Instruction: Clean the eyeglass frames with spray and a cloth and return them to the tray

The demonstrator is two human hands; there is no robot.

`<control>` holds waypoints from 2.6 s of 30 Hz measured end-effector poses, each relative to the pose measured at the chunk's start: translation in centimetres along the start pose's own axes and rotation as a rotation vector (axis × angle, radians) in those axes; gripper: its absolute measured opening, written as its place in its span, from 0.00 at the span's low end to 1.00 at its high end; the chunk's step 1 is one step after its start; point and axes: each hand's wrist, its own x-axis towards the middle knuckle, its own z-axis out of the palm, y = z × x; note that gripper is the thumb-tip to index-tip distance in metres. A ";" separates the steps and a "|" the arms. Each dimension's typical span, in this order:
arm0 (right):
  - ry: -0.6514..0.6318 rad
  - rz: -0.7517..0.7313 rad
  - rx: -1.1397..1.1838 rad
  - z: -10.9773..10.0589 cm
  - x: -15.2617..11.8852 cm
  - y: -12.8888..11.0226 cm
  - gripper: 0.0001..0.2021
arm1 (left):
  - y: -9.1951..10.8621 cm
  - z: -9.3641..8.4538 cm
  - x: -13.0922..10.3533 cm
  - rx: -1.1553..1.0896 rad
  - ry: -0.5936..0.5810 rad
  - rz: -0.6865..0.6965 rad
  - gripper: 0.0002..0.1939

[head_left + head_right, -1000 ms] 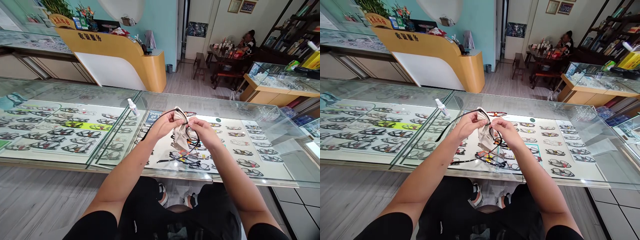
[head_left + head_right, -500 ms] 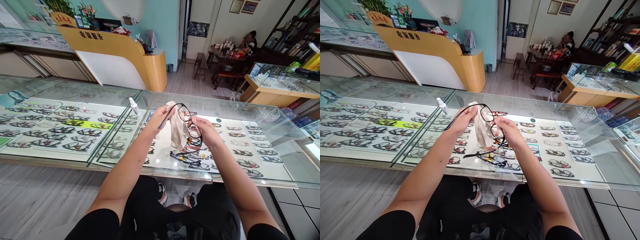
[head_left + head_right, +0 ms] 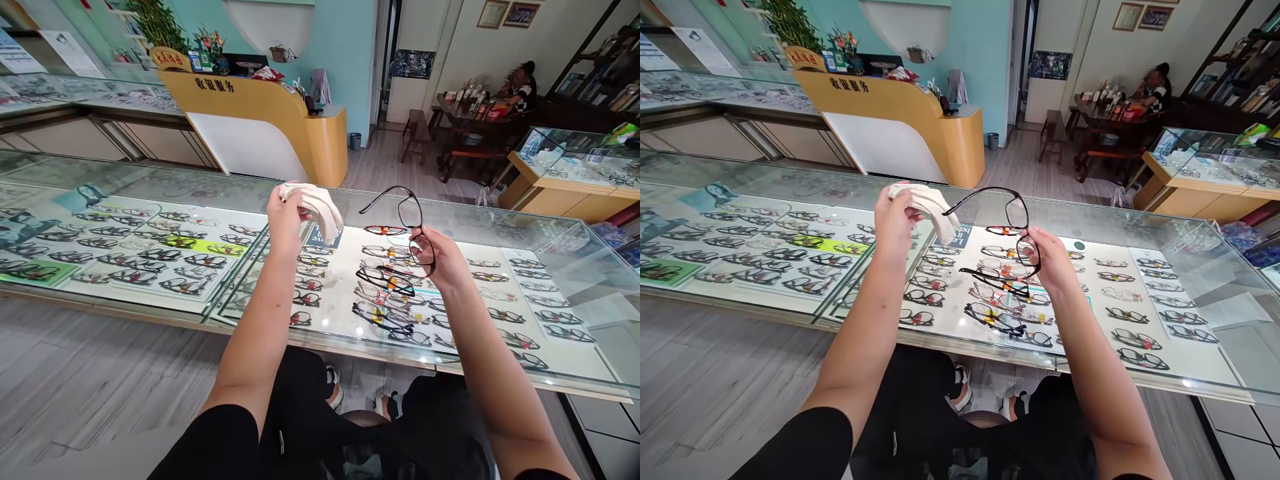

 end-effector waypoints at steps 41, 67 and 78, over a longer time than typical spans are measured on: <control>0.336 -0.191 -0.044 -0.4 0.6 0.8 0.16 | -1.6 4.9 -10.6 0.221 -0.647 0.262 0.26; 0.072 -0.422 -0.492 1.9 -1.1 2.4 0.07 | -2.0 5.1 -10.6 0.200 -0.504 0.212 0.15; 0.085 -0.449 -0.514 1.9 -1.1 2.4 0.06 | -1.4 4.8 -10.5 0.316 -0.556 0.370 0.14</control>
